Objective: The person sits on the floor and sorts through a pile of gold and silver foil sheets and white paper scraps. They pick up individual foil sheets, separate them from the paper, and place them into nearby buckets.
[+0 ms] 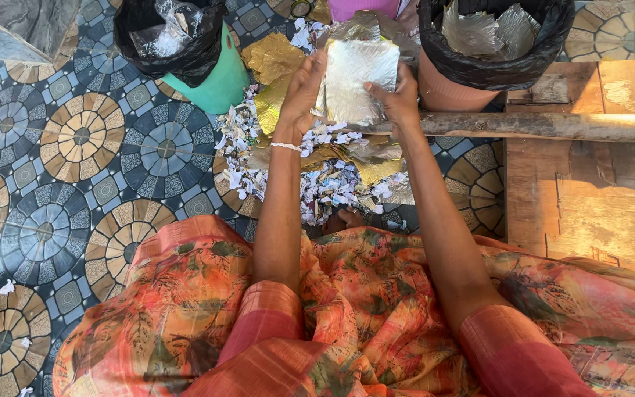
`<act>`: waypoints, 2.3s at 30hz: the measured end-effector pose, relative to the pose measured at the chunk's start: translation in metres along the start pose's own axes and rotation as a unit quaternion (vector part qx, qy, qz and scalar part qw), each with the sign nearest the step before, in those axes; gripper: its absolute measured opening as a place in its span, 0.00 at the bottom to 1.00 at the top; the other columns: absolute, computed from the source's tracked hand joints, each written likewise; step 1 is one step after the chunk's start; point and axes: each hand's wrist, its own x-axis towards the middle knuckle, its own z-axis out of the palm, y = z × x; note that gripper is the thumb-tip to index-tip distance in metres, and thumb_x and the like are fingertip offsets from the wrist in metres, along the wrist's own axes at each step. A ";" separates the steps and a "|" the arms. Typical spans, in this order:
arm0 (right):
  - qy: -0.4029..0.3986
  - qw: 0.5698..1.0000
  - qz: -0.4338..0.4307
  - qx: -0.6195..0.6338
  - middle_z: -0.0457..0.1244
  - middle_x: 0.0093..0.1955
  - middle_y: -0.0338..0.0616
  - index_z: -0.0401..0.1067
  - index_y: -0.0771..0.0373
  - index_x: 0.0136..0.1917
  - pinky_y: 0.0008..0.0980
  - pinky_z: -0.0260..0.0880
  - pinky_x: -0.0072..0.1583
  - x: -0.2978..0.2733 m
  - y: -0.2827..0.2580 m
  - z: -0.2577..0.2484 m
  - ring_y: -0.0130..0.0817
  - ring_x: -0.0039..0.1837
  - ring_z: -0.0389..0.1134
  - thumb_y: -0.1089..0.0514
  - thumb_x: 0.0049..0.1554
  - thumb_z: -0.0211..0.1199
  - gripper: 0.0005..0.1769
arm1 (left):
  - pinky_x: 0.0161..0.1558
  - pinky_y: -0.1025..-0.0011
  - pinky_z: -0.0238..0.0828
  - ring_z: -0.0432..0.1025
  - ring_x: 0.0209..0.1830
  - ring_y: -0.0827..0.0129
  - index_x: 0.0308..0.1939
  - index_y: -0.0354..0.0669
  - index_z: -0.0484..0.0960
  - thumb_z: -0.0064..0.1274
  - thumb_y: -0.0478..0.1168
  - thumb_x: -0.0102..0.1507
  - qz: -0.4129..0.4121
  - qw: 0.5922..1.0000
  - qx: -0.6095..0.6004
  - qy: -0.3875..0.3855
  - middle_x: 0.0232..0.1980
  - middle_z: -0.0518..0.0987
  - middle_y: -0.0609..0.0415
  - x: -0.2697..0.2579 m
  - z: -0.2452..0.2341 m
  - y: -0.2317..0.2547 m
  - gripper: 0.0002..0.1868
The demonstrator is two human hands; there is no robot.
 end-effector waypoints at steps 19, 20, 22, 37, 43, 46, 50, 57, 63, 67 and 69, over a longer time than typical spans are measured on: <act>-0.096 0.995 0.011 0.012 0.72 0.50 0.43 0.78 0.66 0.45 0.25 0.74 0.55 -0.001 -0.048 -0.003 0.25 0.50 0.71 0.78 0.56 0.60 0.12 | 0.50 0.71 0.79 0.79 0.45 0.68 0.39 0.32 0.87 0.44 0.17 0.53 0.023 0.992 -0.078 -0.092 0.48 0.85 0.46 -0.016 0.003 0.000 0.19; -0.098 0.995 0.015 0.015 0.72 0.51 0.44 0.78 0.66 0.44 0.25 0.74 0.56 -0.001 -0.051 -0.004 0.26 0.51 0.71 0.78 0.56 0.59 0.12 | 0.52 0.70 0.80 0.80 0.46 0.67 0.37 0.33 0.87 0.39 0.16 0.49 0.016 0.990 -0.102 -0.095 0.49 0.85 0.45 -0.016 0.004 0.001 0.23; -0.103 0.994 0.022 0.021 0.72 0.52 0.45 0.77 0.66 0.44 0.26 0.75 0.56 -0.001 -0.057 -0.006 0.26 0.51 0.71 0.78 0.57 0.58 0.12 | 0.53 0.69 0.81 0.80 0.47 0.65 0.36 0.32 0.87 0.40 0.16 0.51 0.024 0.990 -0.110 -0.079 0.50 0.85 0.43 -0.014 0.006 0.001 0.21; 0.274 0.794 -0.299 -0.454 0.65 0.61 0.58 0.76 0.66 0.61 0.48 0.74 0.64 0.060 -0.071 -0.136 0.42 0.64 0.70 0.73 0.62 0.59 0.15 | 0.53 0.70 0.81 0.81 0.46 0.64 0.52 0.26 0.80 0.48 0.26 0.69 0.043 0.979 -0.195 0.028 0.48 0.84 0.43 -0.016 -0.043 0.009 0.10; 0.121 0.634 -0.314 -0.697 0.61 0.63 0.64 0.76 0.64 0.62 0.54 0.62 0.54 0.068 -0.072 -0.183 0.62 0.64 0.60 0.68 0.44 0.74 0.30 | 0.50 0.70 0.81 0.81 0.45 0.65 0.51 0.27 0.81 0.48 0.26 0.68 0.044 0.981 -0.179 0.054 0.47 0.84 0.44 -0.013 -0.053 0.005 0.10; 0.125 0.675 -0.334 -0.646 0.63 0.63 0.56 0.75 0.62 0.63 0.51 0.63 0.67 0.066 -0.080 -0.194 0.54 0.67 0.62 0.71 0.49 0.74 0.28 | 0.47 0.71 0.81 0.80 0.43 0.66 0.50 0.29 0.82 0.47 0.25 0.68 0.043 0.983 -0.164 0.076 0.45 0.85 0.45 -0.003 -0.072 -0.017 0.09; 0.162 0.780 -0.329 -0.506 0.64 0.65 0.52 0.70 0.67 0.64 0.44 0.67 0.69 0.054 -0.101 -0.183 0.45 0.69 0.65 0.74 0.54 0.70 0.25 | 0.43 0.71 0.78 0.77 0.39 0.66 0.47 0.32 0.83 0.53 0.26 0.69 0.112 0.984 -0.092 0.104 0.42 0.83 0.47 0.019 -0.109 -0.072 0.05; 0.067 0.864 -0.326 -0.378 0.71 0.50 0.46 0.75 0.66 0.55 0.30 0.73 0.54 0.041 -0.123 -0.092 0.35 0.53 0.74 0.75 0.60 0.65 0.12 | 0.57 0.57 0.72 0.74 0.55 0.45 0.59 0.46 0.77 0.61 0.33 0.56 0.084 0.816 0.541 0.183 0.56 0.79 0.40 0.017 -0.131 -0.146 0.26; -0.044 0.896 -0.224 -0.380 0.72 0.52 0.44 0.79 0.61 0.59 0.27 0.75 0.52 0.029 -0.087 -0.014 0.27 0.53 0.74 0.75 0.62 0.63 0.16 | 0.68 0.30 0.44 0.43 0.79 0.36 0.77 0.54 0.55 0.67 0.47 0.56 0.002 0.743 0.654 0.141 0.77 0.55 0.36 -0.005 -0.087 -0.131 0.50; -0.100 0.898 -0.129 -0.408 0.72 0.57 0.46 0.77 0.62 0.60 0.32 0.75 0.50 0.010 -0.075 0.018 0.31 0.56 0.74 0.73 0.59 0.63 0.18 | 0.70 0.27 0.38 0.40 0.80 0.35 0.79 0.55 0.49 0.67 0.51 0.57 -0.009 0.741 0.658 0.130 0.78 0.53 0.36 -0.006 -0.081 -0.125 0.53; -0.113 0.890 -0.124 -0.423 0.71 0.57 0.48 0.77 0.63 0.59 0.34 0.75 0.53 0.002 -0.074 0.028 0.34 0.57 0.74 0.70 0.59 0.66 0.15 | 0.70 0.27 0.37 0.42 0.79 0.36 0.78 0.53 0.51 0.68 0.51 0.57 -0.005 0.744 0.653 0.141 0.76 0.55 0.36 -0.004 -0.081 -0.126 0.52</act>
